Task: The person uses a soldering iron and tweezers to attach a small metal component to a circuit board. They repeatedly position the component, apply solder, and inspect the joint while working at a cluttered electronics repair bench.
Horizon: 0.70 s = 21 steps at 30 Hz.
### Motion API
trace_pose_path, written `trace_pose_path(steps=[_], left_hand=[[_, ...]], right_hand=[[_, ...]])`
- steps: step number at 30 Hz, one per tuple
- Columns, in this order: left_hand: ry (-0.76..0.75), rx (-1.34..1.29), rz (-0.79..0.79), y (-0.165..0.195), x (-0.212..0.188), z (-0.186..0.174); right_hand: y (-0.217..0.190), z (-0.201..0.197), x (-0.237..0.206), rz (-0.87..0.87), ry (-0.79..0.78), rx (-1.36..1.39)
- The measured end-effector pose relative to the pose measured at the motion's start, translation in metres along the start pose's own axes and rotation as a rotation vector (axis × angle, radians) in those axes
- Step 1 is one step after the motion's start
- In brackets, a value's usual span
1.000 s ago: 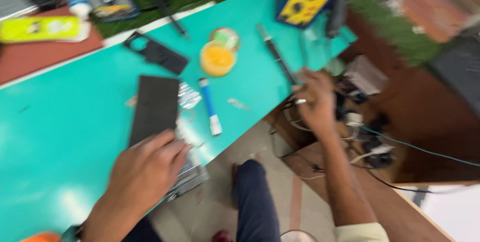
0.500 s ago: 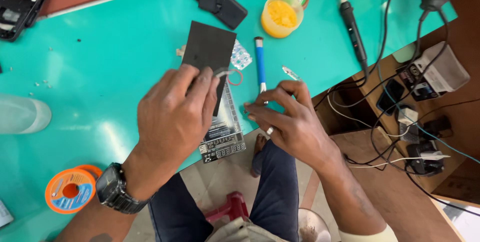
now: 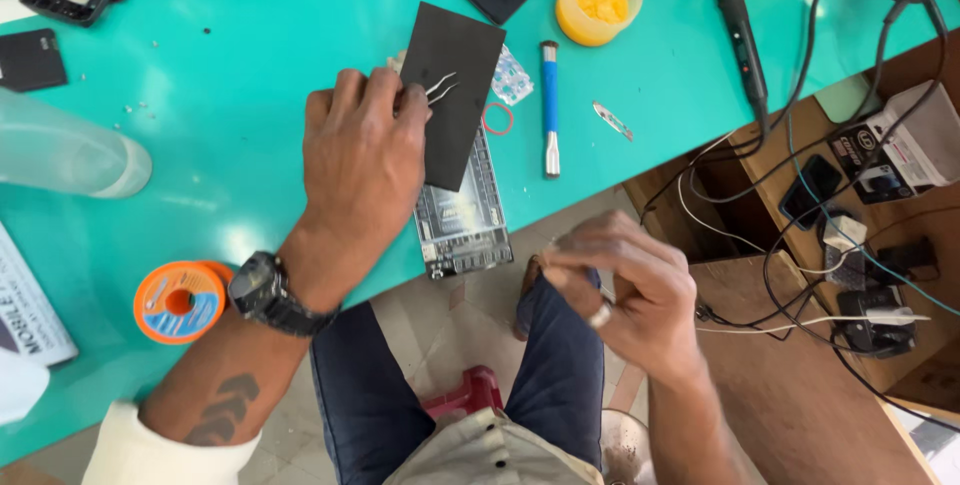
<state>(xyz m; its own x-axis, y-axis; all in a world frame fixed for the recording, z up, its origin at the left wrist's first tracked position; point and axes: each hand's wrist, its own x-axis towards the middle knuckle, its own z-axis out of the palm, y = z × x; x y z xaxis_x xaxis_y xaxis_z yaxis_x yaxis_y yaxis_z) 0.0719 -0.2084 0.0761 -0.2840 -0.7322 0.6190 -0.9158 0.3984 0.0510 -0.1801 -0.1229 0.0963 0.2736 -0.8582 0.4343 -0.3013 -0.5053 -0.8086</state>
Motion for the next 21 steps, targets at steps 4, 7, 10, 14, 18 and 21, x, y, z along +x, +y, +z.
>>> trace_pose_path(steps=[4, 7, 10, 14, 18, 21], left_hand=[[0.141, -0.112, 0.138, 0.009, 0.003, -0.023], [0.150, -0.327, 0.236, 0.043, -0.012, -0.056], [0.040, -0.800, 0.194, 0.095, -0.060, -0.097], [0.021, -1.173, 0.020, 0.152, -0.125, -0.133], [0.041, -1.277, -0.083, 0.177, -0.163, -0.153], [0.060, -1.322, -0.080, 0.185, -0.182, -0.160]], right_hand=[[-0.007, 0.002, -0.062, 0.046, 0.104, 0.356], [-0.018, 0.009, -0.111, 0.135, 0.256, 0.505], [-0.029, 0.014, -0.150, 0.178, 0.368, 0.620], [-0.047, 0.020, -0.186, 0.179, 0.362, 0.892], [-0.067, 0.025, -0.213, 0.184, 0.280, 0.985], [-0.074, 0.025, -0.232, 0.191, 0.240, 0.976]])
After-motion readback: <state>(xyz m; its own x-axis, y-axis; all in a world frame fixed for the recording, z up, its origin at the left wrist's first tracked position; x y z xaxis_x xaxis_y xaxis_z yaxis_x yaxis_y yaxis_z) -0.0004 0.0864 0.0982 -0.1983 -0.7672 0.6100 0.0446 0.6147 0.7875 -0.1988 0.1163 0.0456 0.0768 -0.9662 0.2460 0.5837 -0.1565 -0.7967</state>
